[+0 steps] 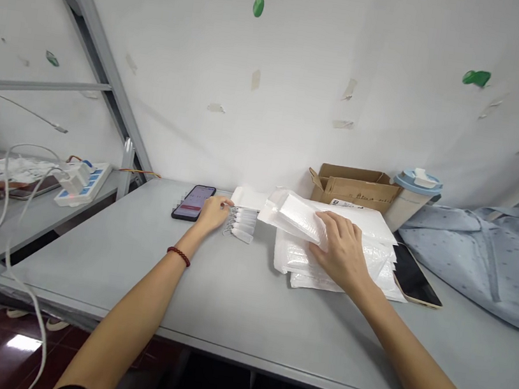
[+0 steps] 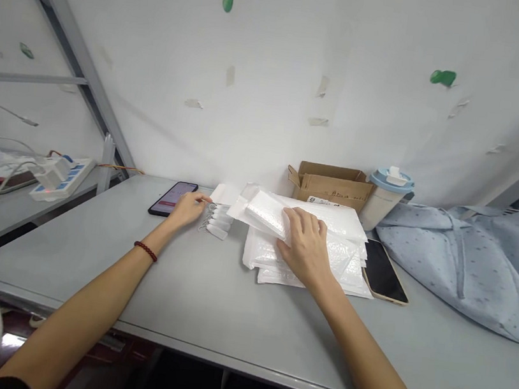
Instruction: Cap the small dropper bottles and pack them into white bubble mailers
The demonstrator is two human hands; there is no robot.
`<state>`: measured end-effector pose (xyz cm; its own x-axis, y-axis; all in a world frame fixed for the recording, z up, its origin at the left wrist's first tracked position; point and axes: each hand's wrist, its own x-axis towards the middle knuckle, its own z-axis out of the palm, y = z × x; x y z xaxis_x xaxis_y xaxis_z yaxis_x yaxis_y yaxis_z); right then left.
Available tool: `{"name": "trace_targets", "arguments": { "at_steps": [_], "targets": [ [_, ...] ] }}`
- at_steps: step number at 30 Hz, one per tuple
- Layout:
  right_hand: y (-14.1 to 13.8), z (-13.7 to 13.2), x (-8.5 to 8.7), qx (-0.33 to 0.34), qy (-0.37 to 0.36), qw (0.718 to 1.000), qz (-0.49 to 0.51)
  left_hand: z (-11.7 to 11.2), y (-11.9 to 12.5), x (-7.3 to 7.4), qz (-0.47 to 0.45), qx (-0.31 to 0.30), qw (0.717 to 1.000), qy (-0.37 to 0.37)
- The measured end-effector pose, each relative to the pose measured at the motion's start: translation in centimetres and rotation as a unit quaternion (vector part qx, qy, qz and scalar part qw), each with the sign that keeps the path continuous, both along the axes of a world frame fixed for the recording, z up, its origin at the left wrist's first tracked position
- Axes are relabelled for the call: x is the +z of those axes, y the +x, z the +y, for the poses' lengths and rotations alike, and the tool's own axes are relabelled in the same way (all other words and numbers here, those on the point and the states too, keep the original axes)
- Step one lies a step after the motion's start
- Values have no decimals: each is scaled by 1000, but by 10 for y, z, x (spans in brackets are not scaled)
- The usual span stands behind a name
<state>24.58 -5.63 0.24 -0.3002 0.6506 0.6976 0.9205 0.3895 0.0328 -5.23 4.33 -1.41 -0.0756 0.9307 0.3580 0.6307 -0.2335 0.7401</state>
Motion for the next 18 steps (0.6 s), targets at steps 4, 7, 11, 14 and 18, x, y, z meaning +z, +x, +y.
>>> {"name": "trace_targets", "arguments": {
  "at_steps": [4,7,11,14,18],
  "targets": [
    [0,0,0,0,1,1000,0,4,2,-8,18,-3,1000,-21],
    [0,0,0,3,3,1000,-1,7,3,-12,16,-3,999,-33],
    [0,0,0,2,2,1000,-3,10,4,-13,-14,-5,999,-41],
    [0,0,0,1,3,1000,-3,11,1,-8,-49,-12,998,-30],
    [1,1,0,1,9,1000,-6,6,-4,7,-95,-26,995,1]
  ]
}}
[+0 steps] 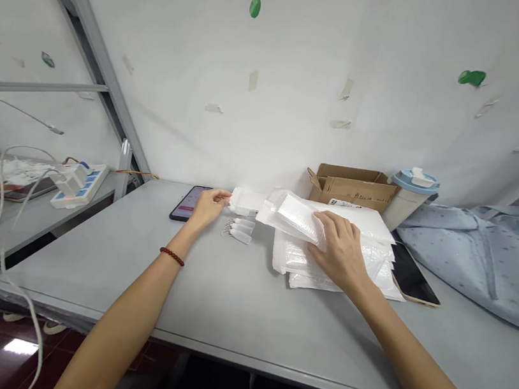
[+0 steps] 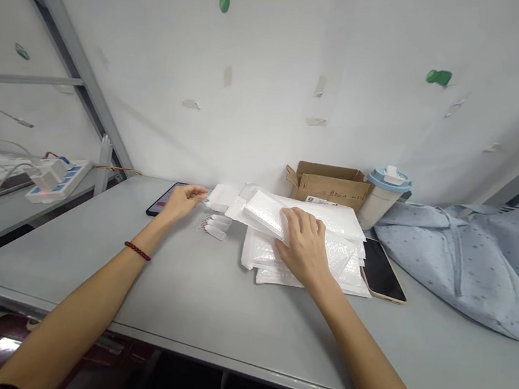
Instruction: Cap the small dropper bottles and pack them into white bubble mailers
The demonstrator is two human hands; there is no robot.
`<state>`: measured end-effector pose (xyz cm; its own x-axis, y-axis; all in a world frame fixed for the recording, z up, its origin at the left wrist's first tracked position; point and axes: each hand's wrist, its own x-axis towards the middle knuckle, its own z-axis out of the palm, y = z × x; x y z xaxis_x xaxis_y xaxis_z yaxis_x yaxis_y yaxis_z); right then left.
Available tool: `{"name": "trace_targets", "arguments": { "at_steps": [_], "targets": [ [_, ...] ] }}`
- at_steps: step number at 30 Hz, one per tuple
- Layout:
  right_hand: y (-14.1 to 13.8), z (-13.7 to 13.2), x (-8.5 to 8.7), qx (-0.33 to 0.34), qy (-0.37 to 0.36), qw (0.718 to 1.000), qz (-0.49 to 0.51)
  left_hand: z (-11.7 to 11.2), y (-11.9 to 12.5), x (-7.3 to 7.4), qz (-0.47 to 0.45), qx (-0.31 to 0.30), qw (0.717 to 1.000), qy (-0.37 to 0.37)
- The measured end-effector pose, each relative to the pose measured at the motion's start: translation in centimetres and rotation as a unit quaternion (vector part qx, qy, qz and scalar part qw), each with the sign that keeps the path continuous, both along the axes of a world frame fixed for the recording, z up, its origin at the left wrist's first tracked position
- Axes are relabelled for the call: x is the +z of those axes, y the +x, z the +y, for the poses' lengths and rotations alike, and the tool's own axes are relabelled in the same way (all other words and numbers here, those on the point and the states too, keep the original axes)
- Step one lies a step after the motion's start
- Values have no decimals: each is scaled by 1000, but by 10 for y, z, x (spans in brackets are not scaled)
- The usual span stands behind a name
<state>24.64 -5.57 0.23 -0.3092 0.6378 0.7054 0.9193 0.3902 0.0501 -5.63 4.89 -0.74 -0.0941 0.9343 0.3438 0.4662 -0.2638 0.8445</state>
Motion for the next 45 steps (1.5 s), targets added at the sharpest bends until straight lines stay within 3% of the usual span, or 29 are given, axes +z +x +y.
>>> {"name": "trace_targets", "arguments": {
  "at_steps": [6,10,16,21,23,26,28,33,38,45],
  "targets": [
    [1,0,1,-20,9,1000,-13,-20,0,30,-190,-44,980,40],
    [0,0,1,-19,10,999,-23,-33,12,40,-246,-86,965,36],
    [-8,-6,1,12,14,999,-33,-50,46,34,-205,-152,967,-1],
    [-10,-8,2,28,9,999,-30,-68,63,36,-160,-262,952,-11],
    [-8,-7,2,26,8,999,-22,-69,63,38,-160,-253,954,4],
    [-6,-7,3,25,17,999,-16,-65,59,39,-182,-157,970,36],
    [-6,-7,4,32,24,999,-17,-61,55,38,-194,-121,973,10],
    [-11,-11,6,43,62,996,-40,-63,58,34,-168,-231,941,-180],
    [-16,-13,6,0,142,988,-68,-76,79,27,-157,-243,936,-202],
    [-20,-12,-1,59,137,985,-90,-88,96,21,-158,-303,917,-204]
  ]
}}
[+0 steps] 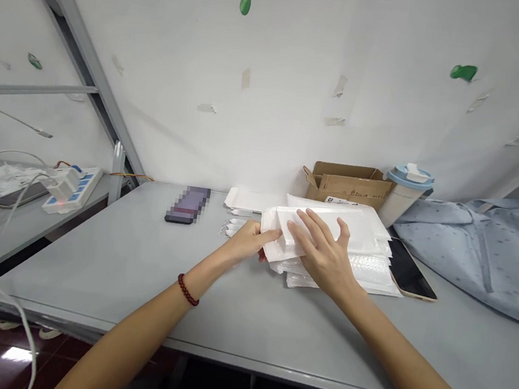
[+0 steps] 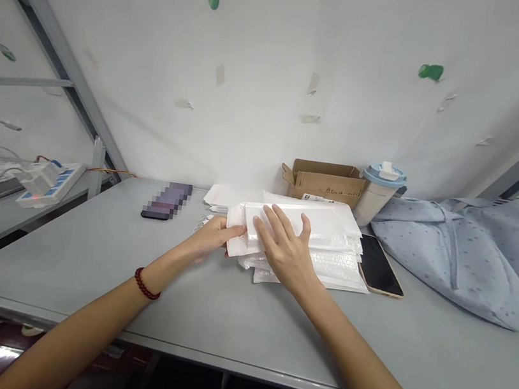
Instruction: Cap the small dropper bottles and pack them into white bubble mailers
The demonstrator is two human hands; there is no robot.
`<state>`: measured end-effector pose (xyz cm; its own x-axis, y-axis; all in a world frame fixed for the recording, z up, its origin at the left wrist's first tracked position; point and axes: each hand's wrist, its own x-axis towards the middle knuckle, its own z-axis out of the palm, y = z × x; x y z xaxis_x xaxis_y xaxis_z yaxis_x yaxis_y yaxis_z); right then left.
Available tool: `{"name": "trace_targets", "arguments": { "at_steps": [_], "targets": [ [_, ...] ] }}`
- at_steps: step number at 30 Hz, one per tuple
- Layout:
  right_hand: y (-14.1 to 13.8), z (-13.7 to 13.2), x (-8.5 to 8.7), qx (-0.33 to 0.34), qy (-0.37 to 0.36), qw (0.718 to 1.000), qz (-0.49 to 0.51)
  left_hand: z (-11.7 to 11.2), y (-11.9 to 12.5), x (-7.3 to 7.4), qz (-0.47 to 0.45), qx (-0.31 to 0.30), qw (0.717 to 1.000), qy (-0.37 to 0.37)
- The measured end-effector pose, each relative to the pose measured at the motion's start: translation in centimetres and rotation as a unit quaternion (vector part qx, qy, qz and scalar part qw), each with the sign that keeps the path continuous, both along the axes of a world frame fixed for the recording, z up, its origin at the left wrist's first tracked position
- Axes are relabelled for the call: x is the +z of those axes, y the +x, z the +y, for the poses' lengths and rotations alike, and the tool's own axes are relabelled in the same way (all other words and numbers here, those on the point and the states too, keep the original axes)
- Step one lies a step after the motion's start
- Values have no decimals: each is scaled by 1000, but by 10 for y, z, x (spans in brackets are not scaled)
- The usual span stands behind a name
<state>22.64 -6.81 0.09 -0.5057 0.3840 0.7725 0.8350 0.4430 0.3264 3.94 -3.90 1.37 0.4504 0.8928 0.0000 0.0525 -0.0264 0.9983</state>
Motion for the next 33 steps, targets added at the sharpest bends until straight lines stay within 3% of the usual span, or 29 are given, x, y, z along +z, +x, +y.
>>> {"name": "trace_targets", "arguments": {
  "at_steps": [7,12,14,16,20,23,26,29,33],
  "targets": [
    [1,2,0,-35,14,999,-7,1,-4,7,-28,67,997,12],
    [2,3,-1,3,15,1000,7,-3,-1,13,-68,131,989,16],
    [2,4,-1,18,13,1000,19,-5,0,9,-45,140,986,79],
    [2,4,-1,30,16,999,36,-7,2,3,21,137,970,200],
    [1,1,3,51,25,997,56,-11,8,-13,147,138,883,423],
    [0,-2,6,69,40,995,52,-11,11,-20,173,165,840,487],
    [-3,-5,8,60,59,995,50,-10,11,-21,167,163,821,521],
    [-5,-8,11,31,82,994,70,-10,10,-17,142,154,826,524],
    [-5,-10,13,-4,112,988,106,-15,12,-10,120,181,880,422]
  ]
}}
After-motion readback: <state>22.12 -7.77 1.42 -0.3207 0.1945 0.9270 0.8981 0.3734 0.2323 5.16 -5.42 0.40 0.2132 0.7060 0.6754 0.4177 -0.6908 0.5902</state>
